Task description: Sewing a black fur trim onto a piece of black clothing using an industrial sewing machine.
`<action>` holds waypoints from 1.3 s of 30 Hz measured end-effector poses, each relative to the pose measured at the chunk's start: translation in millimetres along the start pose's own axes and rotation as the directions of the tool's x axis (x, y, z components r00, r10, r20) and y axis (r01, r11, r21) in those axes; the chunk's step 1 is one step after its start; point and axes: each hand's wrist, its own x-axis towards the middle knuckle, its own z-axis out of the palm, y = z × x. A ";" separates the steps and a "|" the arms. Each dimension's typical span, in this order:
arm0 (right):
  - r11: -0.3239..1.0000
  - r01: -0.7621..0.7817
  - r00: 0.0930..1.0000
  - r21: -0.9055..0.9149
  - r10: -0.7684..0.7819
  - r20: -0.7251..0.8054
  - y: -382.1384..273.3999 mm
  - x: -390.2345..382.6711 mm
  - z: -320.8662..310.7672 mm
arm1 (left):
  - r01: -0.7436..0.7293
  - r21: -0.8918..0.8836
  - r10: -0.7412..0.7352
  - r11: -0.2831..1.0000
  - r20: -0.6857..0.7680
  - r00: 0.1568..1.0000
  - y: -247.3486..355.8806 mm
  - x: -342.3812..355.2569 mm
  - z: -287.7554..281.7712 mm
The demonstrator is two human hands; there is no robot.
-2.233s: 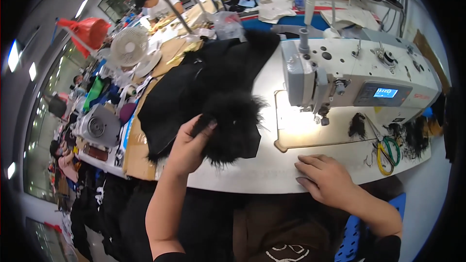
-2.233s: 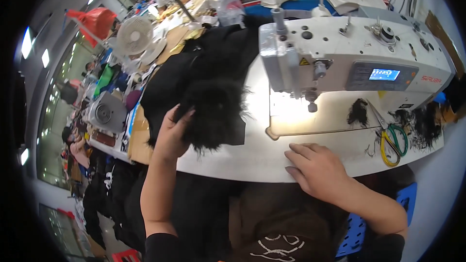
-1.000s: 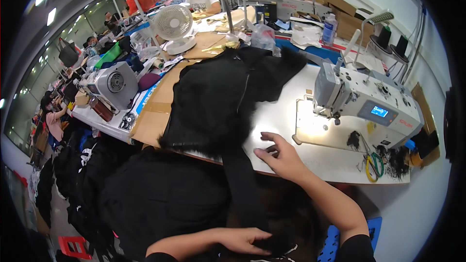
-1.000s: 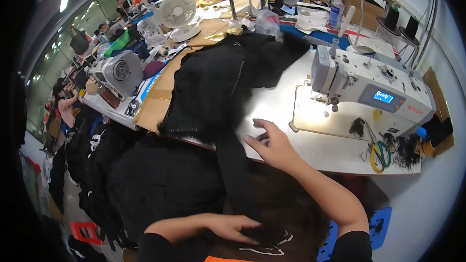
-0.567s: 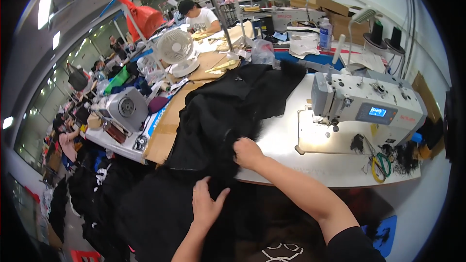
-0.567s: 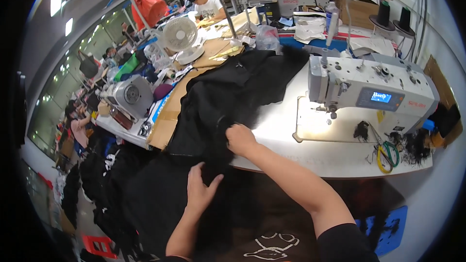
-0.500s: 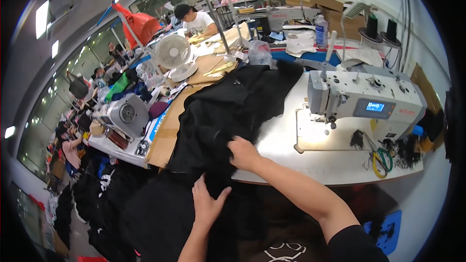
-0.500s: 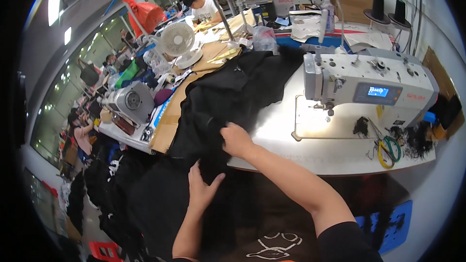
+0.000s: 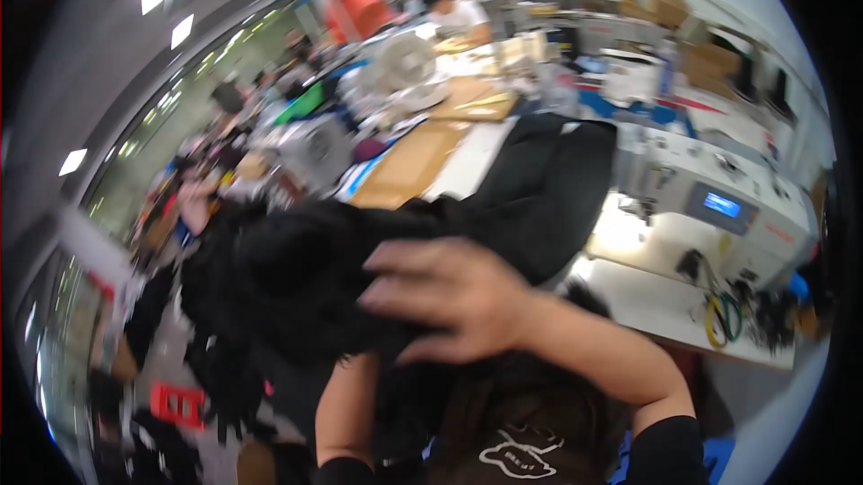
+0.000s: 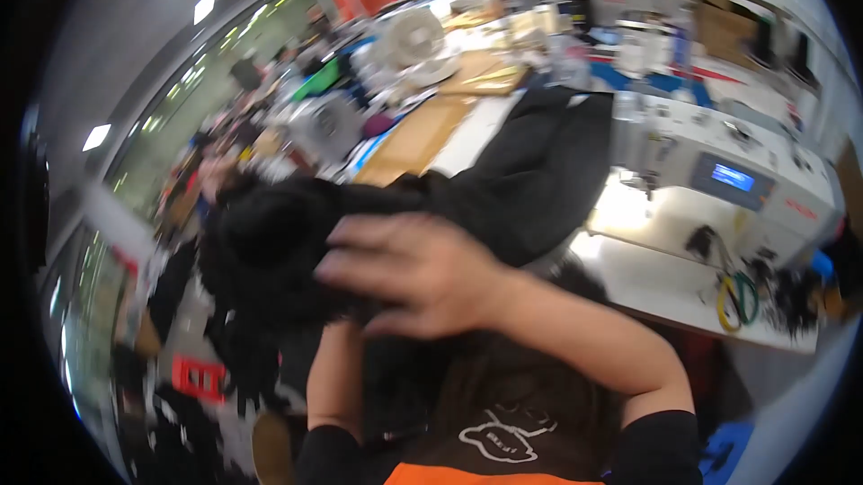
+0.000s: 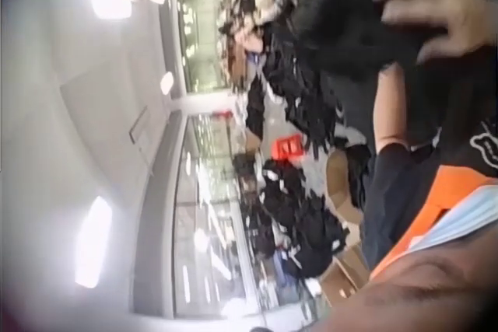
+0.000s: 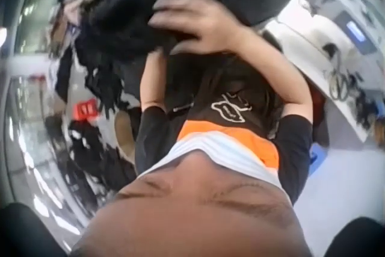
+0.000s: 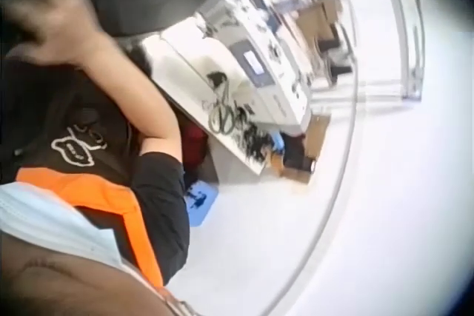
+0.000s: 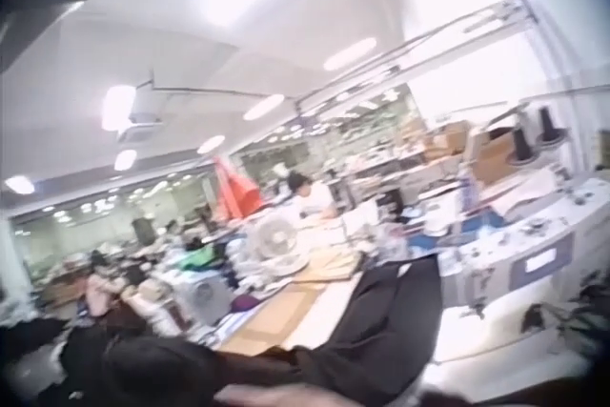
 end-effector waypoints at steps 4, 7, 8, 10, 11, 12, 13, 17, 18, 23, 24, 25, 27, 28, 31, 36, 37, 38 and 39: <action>0.952 -0.280 0.960 -0.121 0.281 -0.009 64.2 -21.7 -2.5 | 0.355 0.024 -0.351 0.935 0.214 0.911 -87.7 -143.2 -11.5; 0.916 -0.390 0.897 -0.094 0.401 0.187 94.8 -27.1 52.3 | 0.563 0.050 -0.543 0.825 0.347 0.765 -144.0 -272.4 -29.1; 0.903 -0.427 0.870 -0.049 0.425 0.251 95.8 -33.9 76.3 | 0.613 0.052 -0.582 0.788 0.385 0.716 -178.7 -345.5 -43.1; 0.933 -0.359 0.822 -0.005 0.318 0.472 72.3 -56.4 150.7 | 0.706 0.061 -0.647 0.705 0.461 0.607 -227.2 -456.7 -68.9; 0.860 -0.494 0.673 0.131 0.282 0.684 6.9 -29.7 172.7 | 0.763 0.089 -0.691 0.641 0.500 0.522 -255.6 -506.8 -94.0; 0.799 -0.592 0.500 0.102 0.265 0.825 -31.3 -39.4 198.8 | 0.799 0.109 -0.715 0.592 0.528 0.458 -278.9 -555.0 -112.8; 0.815 -0.574 0.193 0.078 0.042 0.980 -78.8 -21.3 210.2 | 0.830 0.137 -0.734 0.541 0.558 0.387 -300.6 -606.5 -140.9; 0.283 -0.782 0.298 0.555 -0.613 0.731 -172.2 -90.8 206.6 | 0.871 0.128 -0.717 0.475 0.630 0.298 -337.0 -686.8 -181.6; 0.210 -0.717 0.427 0.665 -0.621 0.657 -181.8 -93.0 199.8 | 0.880 0.177 -0.731 0.440 0.640 0.237 -360.7 -710.4 -238.0; 0.435 -0.644 0.500 0.629 -0.383 0.777 -166.0 -71.2 179.5 | 0.925 0.107 -0.665 0.364 0.725 0.178 -288.0 -700.0 -136.7; 0.455 -0.667 0.473 0.590 -0.353 0.807 -160.5 -73.9 182.7 | 0.937 0.107 -0.665 0.332 0.732 0.152 -258.0 -700.3 -119.1; 0.481 -0.699 0.436 0.530 -0.301 0.848 -149.3 -78.8 184.5 | 0.945 0.088 -0.647 0.314 0.748 0.145 -223.1 -679.0 -78.7; 0.531 -0.734 0.405 0.423 -0.158 0.901 -124.4 -91.6 178.1 | 0.957 0.051 -0.611 0.285 0.779 0.141 -136.3 -615.9 -1.1; 0.576 -0.712 0.422 0.402 -0.106 0.900 -113.6 -101.0 173.9 | 0.962 0.048 -0.599 0.268 0.791 0.127 -80.3 -592.3 24.9; 0.543 -0.797 0.352 0.265 0.062 0.934 -92.7 -108.5 151.4 | 0.916 0.351 -0.491 -0.196 0.773 -0.402 12.1 -537.3 42.7; 0.517 -0.842 0.279 0.152 0.176 0.944 -78.9 -134.6 129.3 | 0.932 0.337 -0.263 0.133 0.919 -0.295 136.2 -509.4 81.0; 0.565 -0.815 0.299 0.128 0.220 0.929 -79.1 -140.0 125.1 | 0.929 0.143 -0.160 0.341 0.983 -0.093 133.5 -504.2 82.2; 0.609 -0.789 0.316 0.089 0.277 0.907 -80.9 -145.7 117.4 | 0.943 -0.015 -0.061 0.333 0.997 0.038 121.6 -489.1 87.5; 0.603 -0.794 0.310 0.073 0.298 0.903 -83.4 -150.0 110.2 | 0.935 -0.174 0.038 0.310 0.985 0.171 105.3 -469.7 93.3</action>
